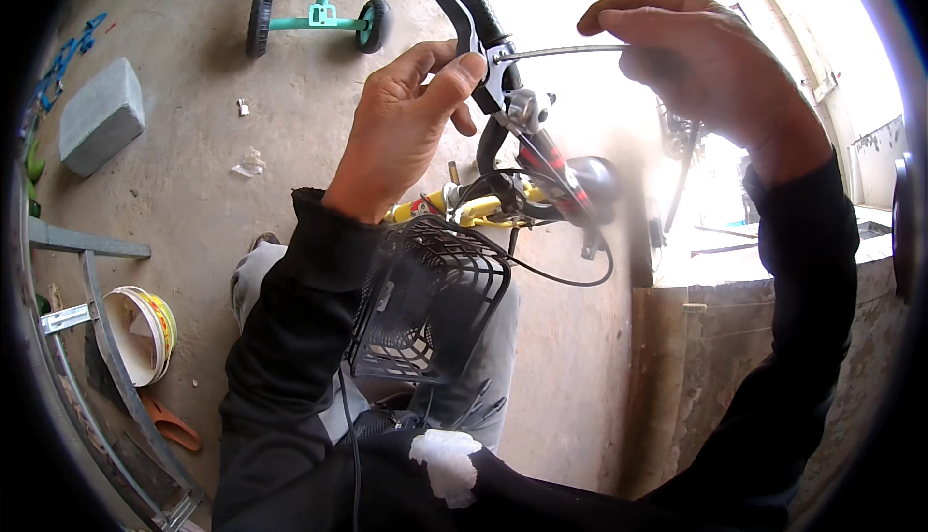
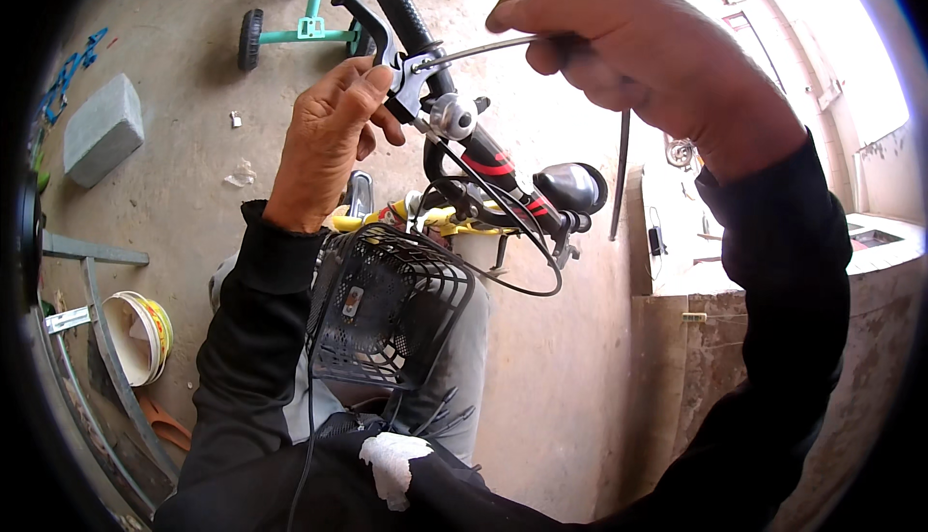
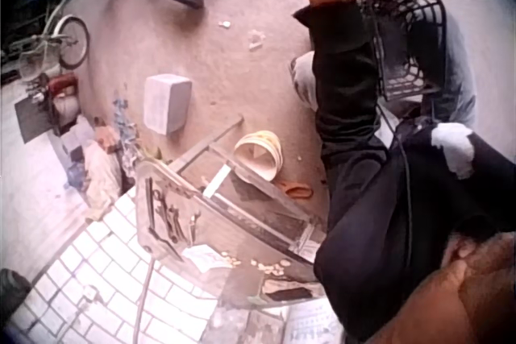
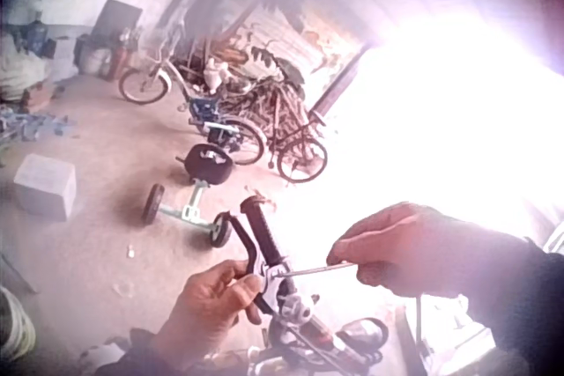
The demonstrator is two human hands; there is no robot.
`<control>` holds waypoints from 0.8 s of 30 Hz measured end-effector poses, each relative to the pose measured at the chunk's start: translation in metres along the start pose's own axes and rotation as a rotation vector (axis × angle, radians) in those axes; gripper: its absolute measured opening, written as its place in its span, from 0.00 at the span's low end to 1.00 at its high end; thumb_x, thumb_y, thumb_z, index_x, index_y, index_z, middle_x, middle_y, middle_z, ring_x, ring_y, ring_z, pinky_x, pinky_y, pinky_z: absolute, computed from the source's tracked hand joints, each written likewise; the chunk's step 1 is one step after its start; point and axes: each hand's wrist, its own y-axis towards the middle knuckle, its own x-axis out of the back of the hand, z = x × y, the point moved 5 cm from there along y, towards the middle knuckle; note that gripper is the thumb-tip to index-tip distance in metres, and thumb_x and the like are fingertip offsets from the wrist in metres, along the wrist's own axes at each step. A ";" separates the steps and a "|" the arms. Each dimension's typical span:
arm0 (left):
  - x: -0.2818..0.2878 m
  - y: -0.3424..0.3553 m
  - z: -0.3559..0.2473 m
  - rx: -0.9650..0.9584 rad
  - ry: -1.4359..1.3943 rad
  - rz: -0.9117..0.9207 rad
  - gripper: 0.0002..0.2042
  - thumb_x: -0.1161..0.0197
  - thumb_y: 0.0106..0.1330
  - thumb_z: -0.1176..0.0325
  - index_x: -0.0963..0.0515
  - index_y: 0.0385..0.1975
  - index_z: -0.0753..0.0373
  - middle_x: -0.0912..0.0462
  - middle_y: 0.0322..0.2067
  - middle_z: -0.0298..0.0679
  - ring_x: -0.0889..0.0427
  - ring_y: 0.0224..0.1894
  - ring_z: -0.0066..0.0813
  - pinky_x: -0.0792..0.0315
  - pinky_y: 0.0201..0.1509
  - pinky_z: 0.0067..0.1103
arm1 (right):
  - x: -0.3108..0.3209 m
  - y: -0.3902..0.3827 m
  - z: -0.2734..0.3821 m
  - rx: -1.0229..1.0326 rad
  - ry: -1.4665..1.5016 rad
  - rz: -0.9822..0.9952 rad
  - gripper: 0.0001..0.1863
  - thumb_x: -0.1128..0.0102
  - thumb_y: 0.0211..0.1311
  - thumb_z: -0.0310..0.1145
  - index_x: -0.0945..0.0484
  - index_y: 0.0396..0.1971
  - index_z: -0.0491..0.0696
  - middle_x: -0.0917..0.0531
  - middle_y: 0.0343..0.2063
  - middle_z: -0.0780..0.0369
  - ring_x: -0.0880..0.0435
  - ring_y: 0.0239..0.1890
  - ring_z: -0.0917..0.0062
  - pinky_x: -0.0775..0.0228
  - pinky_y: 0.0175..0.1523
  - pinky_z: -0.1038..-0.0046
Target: The person adjusts the brake lever and cable on the handlebar of a yellow bicycle using a screwdriver. They then move to the front basket and use the screwdriver to tighten or adjust the mounting hardware.
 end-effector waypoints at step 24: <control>-0.040 0.008 -0.055 -1.087 1.060 -0.026 0.08 0.31 0.47 0.77 0.21 0.27 0.65 0.22 0.25 0.38 0.24 0.29 0.34 0.28 0.32 0.23 | 0.001 -0.024 0.018 -0.513 0.088 -0.373 0.16 0.45 0.60 0.34 0.24 0.48 0.50 0.19 0.31 0.65 0.26 0.26 0.93 0.40 0.22 0.89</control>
